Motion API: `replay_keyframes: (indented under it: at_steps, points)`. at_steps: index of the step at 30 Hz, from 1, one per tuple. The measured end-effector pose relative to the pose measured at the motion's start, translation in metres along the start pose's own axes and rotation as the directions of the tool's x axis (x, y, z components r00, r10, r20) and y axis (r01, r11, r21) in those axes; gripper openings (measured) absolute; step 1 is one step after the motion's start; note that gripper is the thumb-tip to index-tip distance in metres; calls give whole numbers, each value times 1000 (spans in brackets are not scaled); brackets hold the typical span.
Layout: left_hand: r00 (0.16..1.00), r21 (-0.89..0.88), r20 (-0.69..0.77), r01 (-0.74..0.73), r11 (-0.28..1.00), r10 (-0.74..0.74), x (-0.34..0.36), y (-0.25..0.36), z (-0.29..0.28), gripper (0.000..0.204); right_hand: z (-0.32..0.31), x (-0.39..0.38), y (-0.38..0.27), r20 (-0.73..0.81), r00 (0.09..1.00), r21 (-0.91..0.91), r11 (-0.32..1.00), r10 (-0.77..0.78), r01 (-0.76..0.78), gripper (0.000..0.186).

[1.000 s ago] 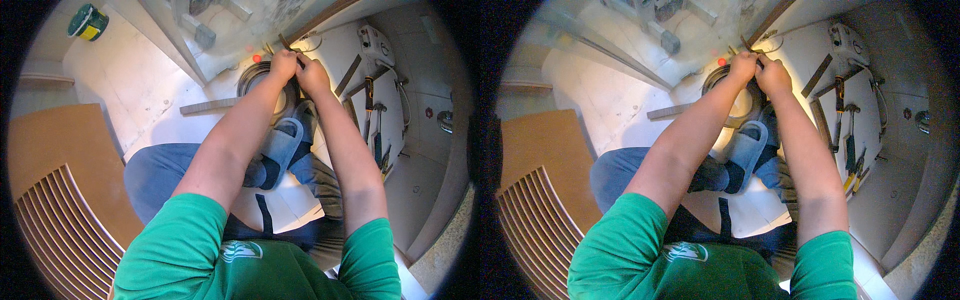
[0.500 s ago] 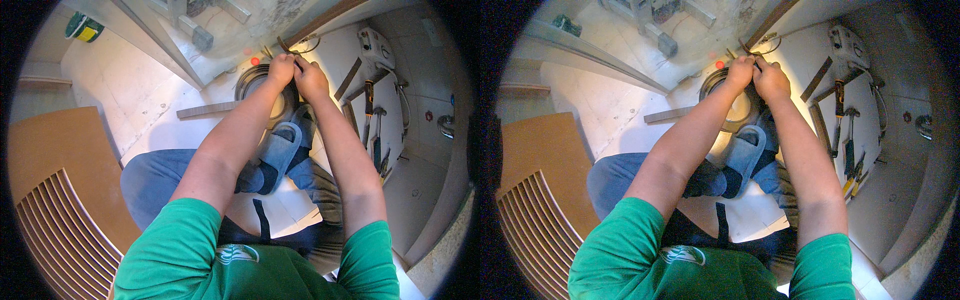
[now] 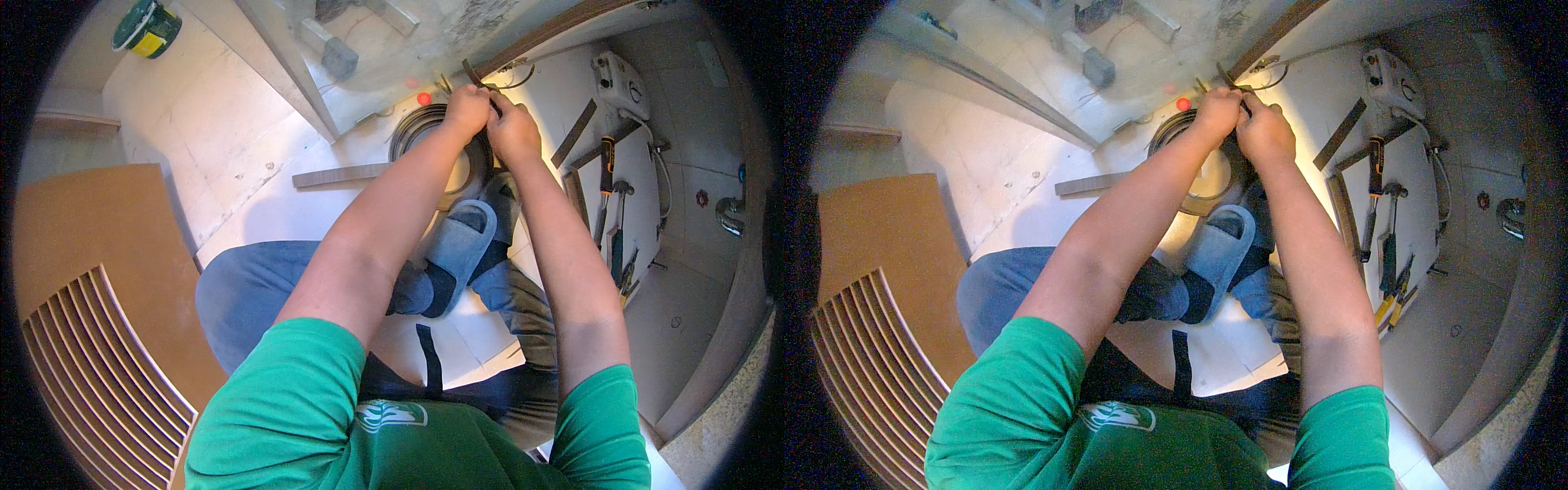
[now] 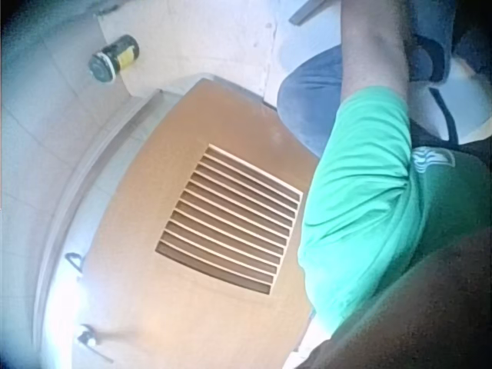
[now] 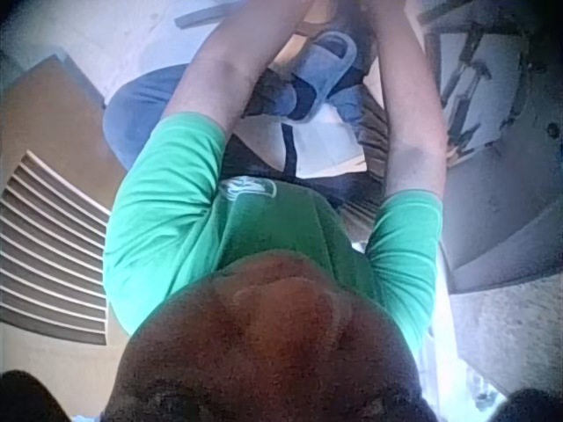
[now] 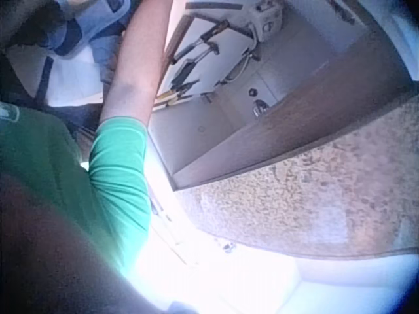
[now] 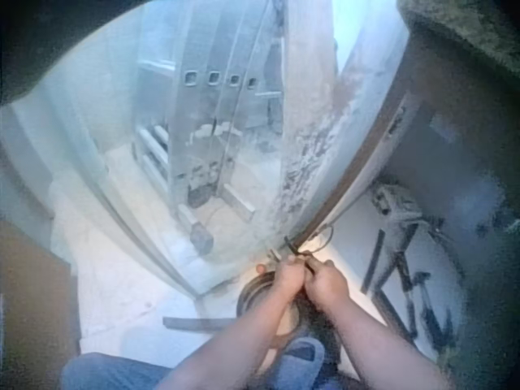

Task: The person sits on the floor and installs a small wooden trim piece under a kitchen cabinet. They use a hammer to tap the trim into place, then use a utility knife to trim excess material and a sanding block to smooth the edges.

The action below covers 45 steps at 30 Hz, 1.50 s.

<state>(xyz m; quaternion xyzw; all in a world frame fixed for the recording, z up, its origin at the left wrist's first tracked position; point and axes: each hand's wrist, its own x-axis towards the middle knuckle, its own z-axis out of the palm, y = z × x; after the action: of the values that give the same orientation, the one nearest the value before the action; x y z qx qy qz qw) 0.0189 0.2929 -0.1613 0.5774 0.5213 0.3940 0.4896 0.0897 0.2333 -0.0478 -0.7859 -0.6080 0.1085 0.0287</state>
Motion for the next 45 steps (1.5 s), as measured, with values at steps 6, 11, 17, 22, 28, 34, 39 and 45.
replay_keyframes:
  at_steps: [6, 11, 17, 22, 28, 34, 39, 45]
  points:
    - [976, -207, -5, 214, 955, -220, -7, 19, -6, 29, 0, 1, 1, 8, 1000, 18, 1000, 2, -3, 43]
    - [984, -87, -7, 178, 980, -180, -3, 20, -5, 33, 2, 6, 4, -2, 1000, 5, 1000, -11, 11, 42]
    - [982, -148, -21, 185, 972, -190, 5, 6, 6, 31, 2, 9, 7, -14, 1000, 2, 1000, -15, 15, 42]
    - [1000, 119, 0, 16, 993, -16, 5, 11, 0, 33, -3, 9, 5, -6, 1000, -3, 1000, -9, 9, 42]
    - [978, -123, -15, 203, 971, -206, -8, 22, -7, 35, -8, -1, -2, 30, 999, -8, 1000, -18, 18, 43]
    - [980, -141, 8, 200, 970, -201, 1, 11, -3, 33, -9, 2, -5, -8, 1000, 44, 999, 7, -7, 42]
    - [996, -16, -31, 80, 997, -81, 3, 14, -7, 30, -4, 4, -4, 20, 999, 4, 1000, 30, -30, 44]
    - [973, -108, -24, 227, 968, -231, -1, 28, -11, 28, -4, 10, -3, 54, 997, -19, 999, 49, -48, 45]
